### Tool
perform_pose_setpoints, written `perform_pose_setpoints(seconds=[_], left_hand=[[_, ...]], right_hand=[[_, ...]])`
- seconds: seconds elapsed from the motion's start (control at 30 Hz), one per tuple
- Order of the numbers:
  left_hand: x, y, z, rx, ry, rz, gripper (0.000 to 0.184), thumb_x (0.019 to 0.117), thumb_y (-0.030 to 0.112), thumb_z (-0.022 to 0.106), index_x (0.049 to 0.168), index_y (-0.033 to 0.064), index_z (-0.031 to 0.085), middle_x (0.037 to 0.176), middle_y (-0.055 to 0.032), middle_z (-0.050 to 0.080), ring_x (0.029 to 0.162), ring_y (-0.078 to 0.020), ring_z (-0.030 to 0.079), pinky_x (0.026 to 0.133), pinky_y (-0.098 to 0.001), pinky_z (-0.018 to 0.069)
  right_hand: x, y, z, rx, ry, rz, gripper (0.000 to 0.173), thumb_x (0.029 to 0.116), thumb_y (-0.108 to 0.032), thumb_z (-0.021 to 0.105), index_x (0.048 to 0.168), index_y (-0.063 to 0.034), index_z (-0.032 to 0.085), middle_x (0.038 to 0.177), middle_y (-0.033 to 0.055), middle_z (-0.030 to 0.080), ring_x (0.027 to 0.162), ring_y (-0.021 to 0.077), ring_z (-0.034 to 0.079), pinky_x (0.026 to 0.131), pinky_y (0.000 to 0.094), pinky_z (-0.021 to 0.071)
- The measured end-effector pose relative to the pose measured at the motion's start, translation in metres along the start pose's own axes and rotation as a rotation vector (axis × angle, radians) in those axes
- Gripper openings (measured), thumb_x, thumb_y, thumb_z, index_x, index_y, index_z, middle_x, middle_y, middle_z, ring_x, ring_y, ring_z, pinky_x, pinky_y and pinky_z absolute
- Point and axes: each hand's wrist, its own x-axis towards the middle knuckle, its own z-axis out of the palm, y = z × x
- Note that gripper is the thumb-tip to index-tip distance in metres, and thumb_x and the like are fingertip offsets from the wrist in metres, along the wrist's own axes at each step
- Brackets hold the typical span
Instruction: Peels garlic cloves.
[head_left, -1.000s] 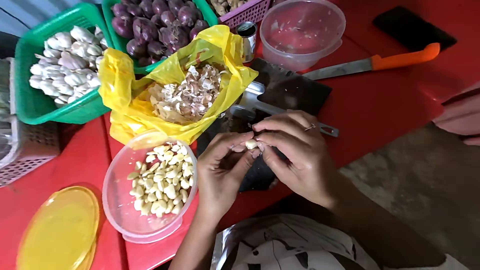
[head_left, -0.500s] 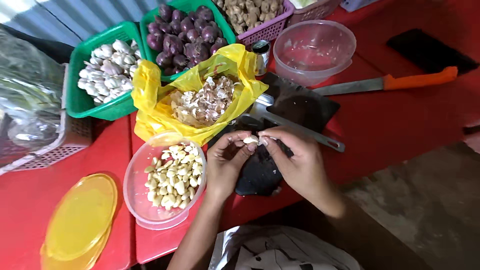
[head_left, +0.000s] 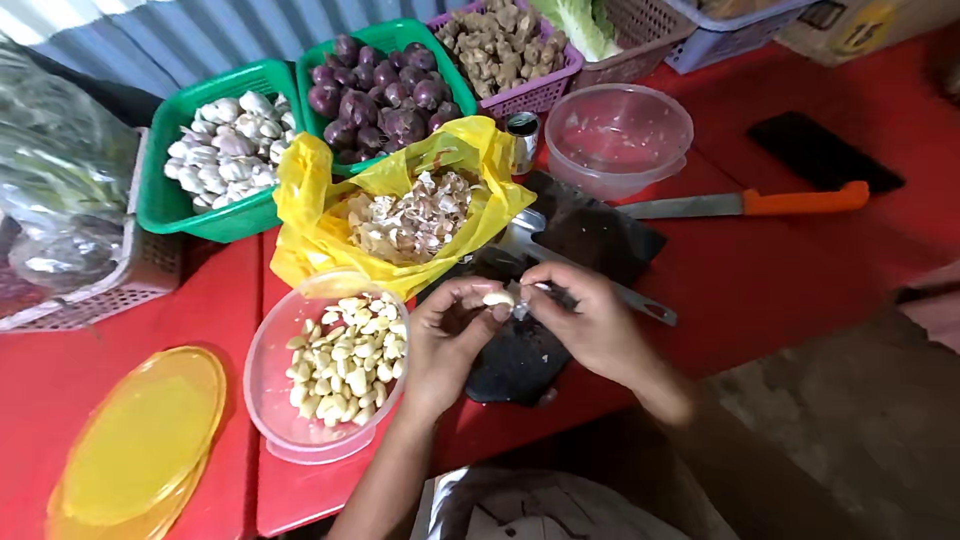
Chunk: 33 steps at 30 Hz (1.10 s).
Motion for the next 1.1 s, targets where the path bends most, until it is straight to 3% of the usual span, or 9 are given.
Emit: perform_pose_setpoints(seconds=[0.17, 0.27, 0.37, 0.47, 0.6, 0.7, 0.8, 0.97, 1.1], left_hand=[[-0.005, 0.019, 0.004, 0.004, 0.104, 0.189, 0.019, 0.0906, -0.004, 0.069, 0.108, 0.0045, 0.069, 0.104, -0.0015, 0.072, 0.093, -0.0076, 0.069, 0.084, -0.0269, 0.0601], [-0.019, 0.051, -0.014, 0.383, 0.204, 0.456, 0.012, 0.0935, 0.008, 0.07, 0.105, 0.0086, 0.07, 0.109, -0.0019, 0.066, 0.101, -0.0088, 0.066, 0.086, -0.0263, 0.0599], [-0.041, 0.082, -0.056, 0.777, 0.373, 0.489, 0.013, 0.0994, 0.019, 0.065, 0.109, 0.0141, 0.071, 0.11, 0.0032, 0.07, 0.101, -0.0067, 0.067, 0.088, -0.0268, 0.0589], [-0.055, 0.091, -0.098, 1.076, 0.289, 0.247, 0.025, 0.0991, 0.014, 0.059, 0.118, 0.0027, 0.071, 0.111, -0.0075, 0.071, 0.099, -0.0117, 0.069, 0.088, -0.0302, 0.0601], [-0.048, 0.102, -0.124, 1.349, -0.146, -0.453, 0.039, 0.0991, 0.024, 0.066, 0.135, 0.0085, 0.066, 0.131, -0.0192, 0.066, 0.12, -0.0396, 0.063, 0.101, -0.062, 0.0489], [-0.024, 0.089, -0.126, 1.373, -0.322, -0.707, 0.035, 0.0991, 0.016, 0.066, 0.132, 0.0049, 0.065, 0.129, -0.0228, 0.062, 0.111, -0.0395, 0.064, 0.098, -0.058, 0.05], [-0.017, 0.079, -0.122, 1.298, -0.338, -0.504, 0.032, 0.0994, 0.007, 0.063, 0.131, 0.0048, 0.066, 0.125, -0.0194, 0.065, 0.107, -0.0331, 0.068, 0.096, -0.0493, 0.0545], [-0.027, 0.089, -0.112, 1.368, -0.217, -0.177, 0.031, 0.0973, 0.019, 0.067, 0.127, 0.0106, 0.07, 0.124, -0.0142, 0.068, 0.103, -0.0312, 0.07, 0.086, -0.0531, 0.0584], [-0.032, 0.103, -0.093, 1.309, -0.262, -0.148, 0.036, 0.0966, 0.021, 0.066, 0.13, 0.0064, 0.068, 0.129, -0.0205, 0.066, 0.111, -0.0372, 0.067, 0.088, -0.0537, 0.0571]], right_hand=[[0.002, -0.006, 0.003, 0.263, -0.107, 0.192, 0.011, 0.097, -0.011, 0.058, 0.097, -0.0115, 0.068, 0.083, -0.011, 0.068, 0.076, -0.0031, 0.064, 0.072, 0.0164, 0.0566], [0.002, -0.01, 0.006, 0.17, -0.124, 0.125, 0.012, 0.0975, -0.016, 0.058, 0.099, -0.0107, 0.069, 0.086, -0.0103, 0.069, 0.079, -0.0048, 0.065, 0.073, 0.0142, 0.0561], [0.02, -0.023, -0.003, 0.002, -0.073, 0.001, 0.019, 0.0997, -0.021, 0.058, 0.102, -0.0072, 0.071, 0.088, -0.007, 0.069, 0.079, -0.0064, 0.063, 0.073, 0.014, 0.0547], [0.055, -0.045, -0.012, -0.206, -0.04, -0.062, 0.021, 0.1014, -0.02, 0.058, 0.107, -0.0042, 0.071, 0.09, 0.0042, 0.07, 0.077, 0.0073, 0.065, 0.071, 0.0297, 0.0576], [0.124, -0.054, 0.005, -0.479, -0.066, -0.171, 0.03, 0.1075, -0.018, 0.048, 0.113, 0.0039, 0.069, 0.101, 0.023, 0.07, 0.095, 0.0373, 0.069, 0.086, 0.0574, 0.0533], [0.165, -0.042, 0.028, -0.709, -0.301, -0.125, 0.041, 0.1095, -0.027, 0.047, 0.103, 0.0064, 0.07, 0.105, 0.0285, 0.068, 0.108, 0.0467, 0.064, 0.092, 0.0647, 0.048], [0.18, -0.03, 0.051, -0.845, -0.417, -0.072, 0.026, 0.102, -0.018, 0.058, 0.11, 0.0026, 0.072, 0.12, 0.0322, 0.063, 0.121, 0.0513, 0.056, 0.096, 0.0689, 0.0429], [0.178, -0.031, 0.065, -0.896, -0.342, -0.105, 0.025, 0.0942, -0.015, 0.069, 0.115, -0.0011, 0.073, 0.131, 0.0286, 0.059, 0.129, 0.0473, 0.051, 0.103, 0.0664, 0.0389], [0.173, -0.028, 0.074, -0.9, -0.36, -0.106, 0.034, 0.0869, -0.005, 0.074, 0.121, -0.0034, 0.071, 0.14, 0.023, 0.056, 0.134, 0.0442, 0.048, 0.108, 0.069, 0.035]])
